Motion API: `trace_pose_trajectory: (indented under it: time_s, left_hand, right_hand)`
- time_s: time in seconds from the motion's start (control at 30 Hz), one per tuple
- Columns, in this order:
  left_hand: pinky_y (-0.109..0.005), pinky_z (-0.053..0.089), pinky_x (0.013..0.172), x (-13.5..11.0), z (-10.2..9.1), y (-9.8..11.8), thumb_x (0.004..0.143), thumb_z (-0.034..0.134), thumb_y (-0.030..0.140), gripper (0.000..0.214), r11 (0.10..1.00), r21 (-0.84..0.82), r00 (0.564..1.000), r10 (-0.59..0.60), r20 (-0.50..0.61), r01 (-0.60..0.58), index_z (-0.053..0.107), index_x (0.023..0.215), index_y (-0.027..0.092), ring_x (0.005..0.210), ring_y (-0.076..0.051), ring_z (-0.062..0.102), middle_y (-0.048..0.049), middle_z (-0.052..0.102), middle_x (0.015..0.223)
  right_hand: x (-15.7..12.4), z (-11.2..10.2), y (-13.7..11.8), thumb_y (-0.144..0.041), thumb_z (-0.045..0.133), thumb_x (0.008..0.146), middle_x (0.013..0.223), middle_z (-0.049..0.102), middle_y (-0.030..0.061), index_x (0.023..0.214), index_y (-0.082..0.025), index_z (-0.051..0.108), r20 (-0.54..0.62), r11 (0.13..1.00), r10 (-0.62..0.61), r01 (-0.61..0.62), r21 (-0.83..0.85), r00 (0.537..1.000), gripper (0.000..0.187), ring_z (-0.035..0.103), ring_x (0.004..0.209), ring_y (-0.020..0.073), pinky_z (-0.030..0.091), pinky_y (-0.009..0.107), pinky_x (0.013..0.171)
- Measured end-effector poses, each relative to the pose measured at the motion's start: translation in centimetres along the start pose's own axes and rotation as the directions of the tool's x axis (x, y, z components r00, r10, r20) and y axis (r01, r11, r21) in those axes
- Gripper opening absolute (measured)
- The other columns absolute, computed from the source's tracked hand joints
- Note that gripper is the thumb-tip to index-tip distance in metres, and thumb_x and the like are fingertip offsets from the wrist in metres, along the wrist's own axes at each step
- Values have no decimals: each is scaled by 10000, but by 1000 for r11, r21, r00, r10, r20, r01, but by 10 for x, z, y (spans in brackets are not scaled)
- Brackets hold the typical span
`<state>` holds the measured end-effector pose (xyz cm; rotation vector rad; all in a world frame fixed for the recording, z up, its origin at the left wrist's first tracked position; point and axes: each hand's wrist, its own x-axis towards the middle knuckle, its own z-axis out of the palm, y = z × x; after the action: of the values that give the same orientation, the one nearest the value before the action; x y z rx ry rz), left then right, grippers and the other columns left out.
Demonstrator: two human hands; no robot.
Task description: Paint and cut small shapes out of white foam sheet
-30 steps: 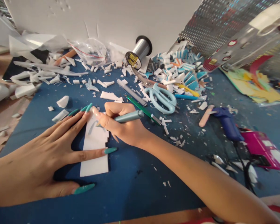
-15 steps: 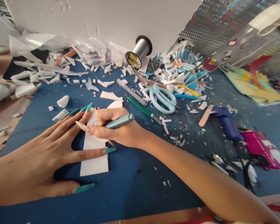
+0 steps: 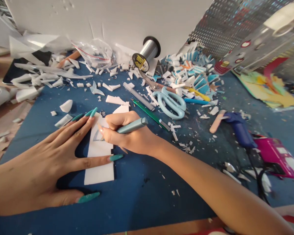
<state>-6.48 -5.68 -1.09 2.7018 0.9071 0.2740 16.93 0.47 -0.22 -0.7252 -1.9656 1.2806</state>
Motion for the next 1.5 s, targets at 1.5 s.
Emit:
trace_pose_trajectory:
  time_s: [1.5]
  left_hand:
    - [-754, 298, 1115, -1, 0, 1, 835, 666, 600, 762, 999, 9, 999, -36, 14, 36, 318, 1511, 552, 1501, -536, 168, 65, -252, 1675]
  right_hand:
    - [-4, 12, 1, -202, 634, 919, 465, 395, -90, 565, -197, 354, -174, 998, 31, -39, -46, 984, 451, 417, 390, 34, 319, 177, 405]
